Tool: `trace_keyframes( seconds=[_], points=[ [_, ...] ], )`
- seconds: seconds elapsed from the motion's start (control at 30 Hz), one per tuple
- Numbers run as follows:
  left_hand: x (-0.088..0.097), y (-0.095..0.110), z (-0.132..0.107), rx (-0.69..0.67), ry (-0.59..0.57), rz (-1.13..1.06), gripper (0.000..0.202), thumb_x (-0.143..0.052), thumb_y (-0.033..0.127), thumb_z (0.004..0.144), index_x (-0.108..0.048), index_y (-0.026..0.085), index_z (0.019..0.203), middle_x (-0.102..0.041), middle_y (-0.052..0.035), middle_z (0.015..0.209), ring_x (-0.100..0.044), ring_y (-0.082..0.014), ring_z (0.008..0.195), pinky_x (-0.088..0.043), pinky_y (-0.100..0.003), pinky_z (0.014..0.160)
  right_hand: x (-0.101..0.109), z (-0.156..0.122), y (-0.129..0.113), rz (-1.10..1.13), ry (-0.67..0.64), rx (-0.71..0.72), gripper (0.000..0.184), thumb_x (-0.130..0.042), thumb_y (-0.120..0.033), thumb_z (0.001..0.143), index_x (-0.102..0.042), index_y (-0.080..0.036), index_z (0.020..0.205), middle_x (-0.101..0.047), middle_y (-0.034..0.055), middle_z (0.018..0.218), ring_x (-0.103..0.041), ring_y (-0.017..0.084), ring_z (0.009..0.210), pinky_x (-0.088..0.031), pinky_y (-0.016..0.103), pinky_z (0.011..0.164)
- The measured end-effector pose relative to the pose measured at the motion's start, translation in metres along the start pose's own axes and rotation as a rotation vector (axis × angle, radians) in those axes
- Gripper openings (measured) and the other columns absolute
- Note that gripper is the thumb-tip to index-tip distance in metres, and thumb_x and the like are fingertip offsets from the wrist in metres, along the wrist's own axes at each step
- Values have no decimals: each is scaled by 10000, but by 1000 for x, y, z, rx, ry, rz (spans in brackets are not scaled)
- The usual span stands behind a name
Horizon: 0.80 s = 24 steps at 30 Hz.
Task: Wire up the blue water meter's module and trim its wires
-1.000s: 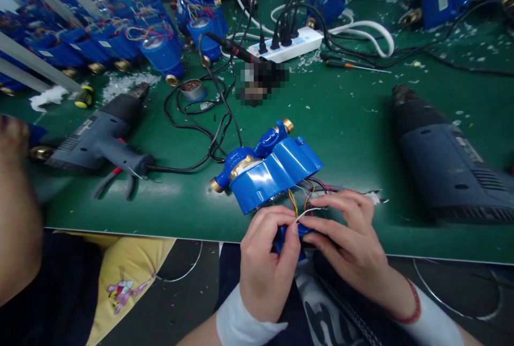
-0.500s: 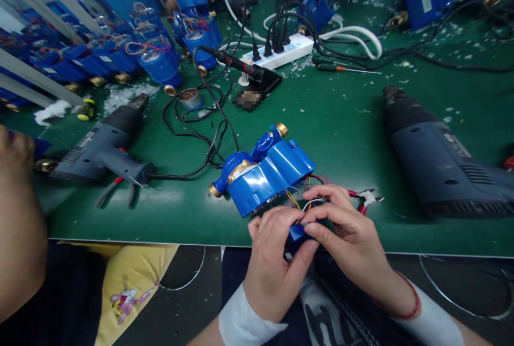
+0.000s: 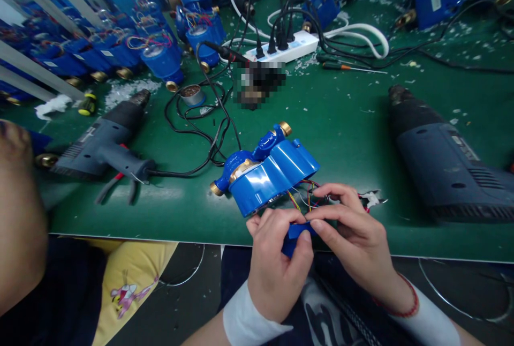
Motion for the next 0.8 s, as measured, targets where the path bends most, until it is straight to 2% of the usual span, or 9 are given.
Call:
trace_keyframes(
  seconds=[0.23, 0.37, 0.47, 0.57, 0.7, 0.8],
  points=[
    [1, -2, 2, 59, 40, -2, 83, -545, 155, 840, -555, 233, 814, -632, 52, 763, -570, -151, 721, -322, -324, 702, -6, -4, 14, 168, 3, -146, 98, -594, -215, 907, -682, -251, 888, -554, 71, 1094, -501, 238, 1094, -423, 384, 903],
    [4, -3, 2, 76, 70, 38, 96, -544, 138, 813, -556, 223, 771, -628, 40, 727, -556, -156, 681, -341, -320, 677, 1, -3, 18, 207, 75, -178, 101, -599, -217, 903, -682, -236, 848, -563, 69, 1048, -526, 227, 1047, -447, 356, 855],
    [7, -2, 2, 69, 95, 48, 119, -544, 108, 794, -546, 219, 752, -614, 47, 697, -550, -152, 657, -345, -313, 660, 8, -1, 20, 157, 105, -176, 108, -587, -201, 909, -664, -231, 839, -570, 56, 1016, -535, 221, 1014, -425, 354, 838],
    [7, -2, 2, 69, 94, 36, 128, -561, 102, 798, -548, 223, 757, -610, 63, 700, -548, -144, 658, -342, -303, 656, 12, 0, 11, 18, 87, -80, 106, -564, -179, 922, -646, -238, 890, -569, 48, 1033, -517, 226, 1031, -380, 382, 880],
    [5, -6, -1, 117, 62, 40, 127, -579, 119, 826, -553, 237, 787, -607, 78, 733, -542, -141, 696, -332, -302, 686, 11, -1, -17, -210, 56, 180, 135, -608, -166, 894, -615, -217, 1020, -563, 60, 1080, -484, 244, 1040, -330, 421, 931],
    [5, -6, -3, 110, 49, 38, 138, -572, 114, 844, -542, 242, 801, -598, 85, 746, -536, -134, 713, -320, -298, 695, 5, 1, -27, -289, 11, 261, 124, -598, -169, 907, -612, -185, 1030, -552, 75, 1101, -460, 245, 1028, -321, 420, 925]
  ],
)
Point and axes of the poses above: each hand's wrist, its own z-axis towards the middle knuckle, its own x-axis out of the back of the hand, y = z × x, the point moved 9 cm from there along z, towards the middle knuckle
